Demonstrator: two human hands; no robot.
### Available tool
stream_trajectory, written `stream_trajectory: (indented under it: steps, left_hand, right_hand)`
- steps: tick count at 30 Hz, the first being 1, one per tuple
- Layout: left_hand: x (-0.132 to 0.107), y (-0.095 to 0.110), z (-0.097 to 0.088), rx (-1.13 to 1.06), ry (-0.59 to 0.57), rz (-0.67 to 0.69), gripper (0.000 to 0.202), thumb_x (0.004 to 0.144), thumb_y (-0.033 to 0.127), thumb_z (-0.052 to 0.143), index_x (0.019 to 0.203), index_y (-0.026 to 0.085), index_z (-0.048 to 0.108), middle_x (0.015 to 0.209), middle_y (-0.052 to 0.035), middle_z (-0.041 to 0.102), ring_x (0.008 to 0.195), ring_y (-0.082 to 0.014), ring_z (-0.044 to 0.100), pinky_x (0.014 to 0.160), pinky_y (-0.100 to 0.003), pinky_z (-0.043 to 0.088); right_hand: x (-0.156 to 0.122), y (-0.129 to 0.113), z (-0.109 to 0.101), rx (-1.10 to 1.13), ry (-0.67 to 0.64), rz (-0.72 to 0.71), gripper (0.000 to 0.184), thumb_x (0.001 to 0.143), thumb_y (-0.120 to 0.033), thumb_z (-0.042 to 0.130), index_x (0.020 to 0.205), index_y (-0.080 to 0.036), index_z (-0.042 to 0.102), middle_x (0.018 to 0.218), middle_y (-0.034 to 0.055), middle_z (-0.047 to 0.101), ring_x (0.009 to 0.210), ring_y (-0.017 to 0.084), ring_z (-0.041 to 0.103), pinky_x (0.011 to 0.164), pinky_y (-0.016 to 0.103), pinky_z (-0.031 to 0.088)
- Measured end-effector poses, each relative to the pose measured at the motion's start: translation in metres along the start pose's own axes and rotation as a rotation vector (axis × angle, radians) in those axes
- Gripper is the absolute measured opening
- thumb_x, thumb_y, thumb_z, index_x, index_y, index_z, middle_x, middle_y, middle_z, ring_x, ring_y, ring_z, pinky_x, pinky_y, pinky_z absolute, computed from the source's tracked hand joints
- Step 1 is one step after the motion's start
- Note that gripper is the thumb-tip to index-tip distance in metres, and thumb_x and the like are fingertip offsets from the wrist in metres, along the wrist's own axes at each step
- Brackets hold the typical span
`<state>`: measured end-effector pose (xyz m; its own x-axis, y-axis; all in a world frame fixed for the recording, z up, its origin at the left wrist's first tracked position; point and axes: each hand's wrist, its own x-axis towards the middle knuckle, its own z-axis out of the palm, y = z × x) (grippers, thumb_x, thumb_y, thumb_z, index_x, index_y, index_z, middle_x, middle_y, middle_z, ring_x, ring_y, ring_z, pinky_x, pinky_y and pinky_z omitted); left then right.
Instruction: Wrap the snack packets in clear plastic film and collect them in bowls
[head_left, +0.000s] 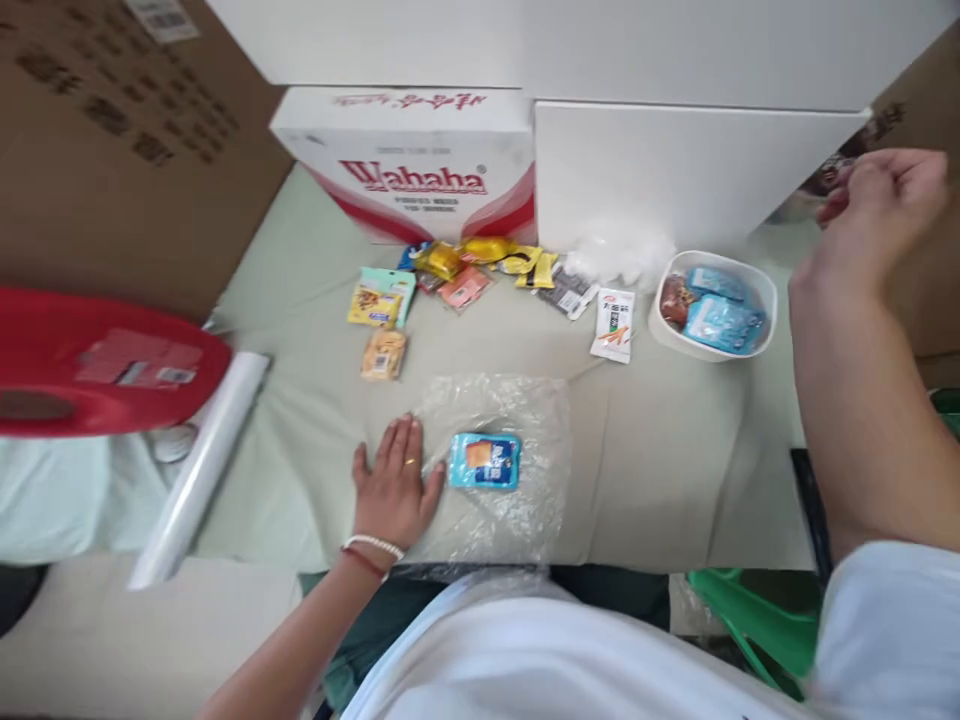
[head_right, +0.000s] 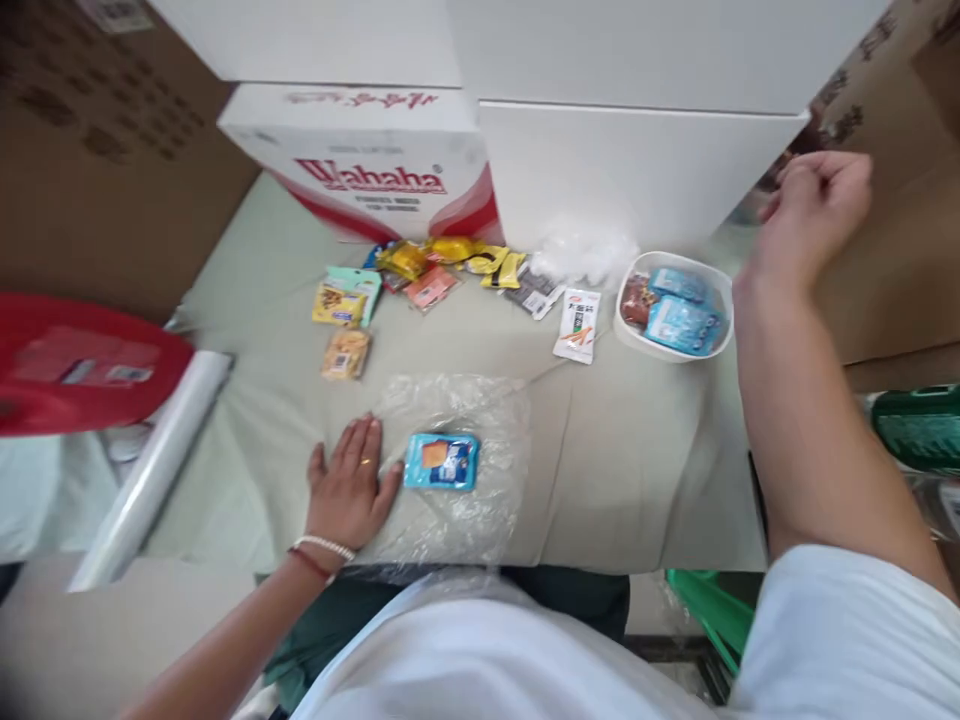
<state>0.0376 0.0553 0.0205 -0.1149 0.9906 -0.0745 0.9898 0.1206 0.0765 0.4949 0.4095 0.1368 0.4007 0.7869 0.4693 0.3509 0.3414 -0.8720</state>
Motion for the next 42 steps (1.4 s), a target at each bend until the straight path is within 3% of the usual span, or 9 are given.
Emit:
stream_trajectory:
  steps: [2, 5, 7, 10, 13, 23, 31, 37, 42]
  left_hand:
    - [-0.002, 0.000, 0.000, 0.012, -0.002, -0.004, 0.071, 0.101, 0.046, 0.029, 0.162, 0.009, 0.034, 0.167, -0.0207, 0.035, 0.157, -0.0328, 0.031, 0.128, -0.062, 0.009]
    - [-0.004, 0.000, 0.001, 0.022, 0.010, 0.007, 0.070, 0.102, 0.045, 0.031, 0.162, 0.009, 0.033, 0.168, -0.0204, 0.033, 0.158, -0.0318, 0.030, 0.128, -0.063, 0.009]
    - [-0.006, -0.001, 0.002, 0.024, 0.023, 0.018, 0.070, 0.103, 0.045, 0.031, 0.162, 0.008, 0.032, 0.168, -0.0204, 0.033, 0.158, -0.0312, 0.030, 0.128, -0.064, 0.009]
    - [-0.007, -0.001, 0.004, 0.011, 0.045, 0.030, 0.070, 0.104, 0.046, 0.031, 0.162, 0.009, 0.031, 0.168, -0.0207, 0.033, 0.159, -0.0304, 0.029, 0.128, -0.065, 0.009]
    - [-0.009, -0.002, 0.005, -0.030, 0.063, 0.034, 0.069, 0.105, 0.047, 0.029, 0.162, 0.009, 0.032, 0.168, -0.0210, 0.033, 0.159, -0.0297, 0.029, 0.128, -0.065, 0.009]
    - [0.002, -0.044, 0.006, -0.292, 0.017, 0.129, 0.052, 0.103, 0.041, 0.039, 0.150, 0.024, 0.052, 0.162, -0.0123, 0.048, 0.153, -0.0285, 0.041, 0.125, -0.062, 0.025]
    - [-0.038, -0.055, 0.001, -0.346, 0.342, 0.367, 0.060, 0.091, 0.018, 0.052, 0.151, 0.026, 0.049, 0.165, -0.0131, 0.042, 0.159, -0.0318, 0.029, 0.128, -0.062, 0.021]
    - [-0.054, -0.060, -0.010, -0.523, 0.052, 0.742, 0.084, 0.076, 0.009, 0.051, 0.157, 0.023, 0.036, 0.159, -0.0123, 0.051, 0.155, -0.0269, 0.038, 0.130, -0.060, 0.016]
    - [-0.053, -0.062, 0.001, -0.603, 0.045, 0.607, 0.030, 0.092, 0.028, 0.059, 0.121, 0.024, 0.066, 0.134, -0.0105, 0.072, 0.141, -0.0279, 0.055, 0.126, -0.059, 0.028]
  right_hand:
    - [-0.082, -0.051, 0.003, -0.038, -0.120, -0.156, 0.013, 0.094, -0.021, 0.051, 0.093, -0.022, 0.064, 0.090, -0.0014, 0.063, 0.076, 0.013, 0.058, 0.075, 0.034, 0.046]
    - [-0.221, -0.110, 0.001, 0.026, -0.926, -0.279, 0.014, 0.098, -0.023, 0.055, 0.102, -0.026, 0.069, 0.096, 0.0037, 0.069, 0.089, 0.020, 0.066, 0.084, 0.037, 0.055]
    - [-0.304, -0.126, -0.003, 0.052, -1.277, -0.380, 0.019, 0.101, -0.032, 0.057, 0.114, -0.028, 0.071, 0.118, 0.0097, 0.070, 0.110, 0.025, 0.065, 0.098, 0.043, 0.055]
    - [-0.394, -0.122, -0.011, -0.084, -1.445, -0.484, 0.057, 0.089, -0.050, 0.075, 0.139, -0.025, 0.062, 0.145, 0.0155, 0.060, 0.134, 0.035, 0.053, 0.113, 0.058, 0.047]
    - [-0.438, -0.110, -0.018, -0.223, -1.340, -0.492, 0.043, 0.094, -0.024, 0.068, 0.136, -0.024, 0.065, 0.143, 0.0149, 0.062, 0.135, 0.034, 0.054, 0.115, 0.062, 0.045]
    - [-0.413, -0.102, -0.039, -0.212, -1.082, -0.483, 0.030, 0.101, -0.011, 0.049, 0.119, -0.020, 0.071, 0.108, 0.0109, 0.074, 0.101, 0.024, 0.064, 0.084, 0.041, 0.062]
    - [-0.392, -0.110, -0.058, -0.244, -1.056, -0.441, 0.030, 0.103, -0.014, 0.049, 0.123, -0.024, 0.068, 0.103, 0.0077, 0.074, 0.095, 0.022, 0.064, 0.081, 0.039, 0.059]
    - [-0.369, -0.123, -0.044, -0.168, -1.087, -0.287, 0.024, 0.105, -0.023, 0.050, 0.117, -0.025, 0.070, 0.093, 0.0053, 0.074, 0.088, 0.020, 0.065, 0.080, 0.036, 0.056]
    - [-0.338, -0.123, -0.021, -0.209, -1.080, -0.044, 0.024, 0.102, -0.036, 0.055, 0.106, -0.023, 0.075, 0.094, 0.0041, 0.075, 0.083, 0.018, 0.067, 0.077, 0.029, 0.051]
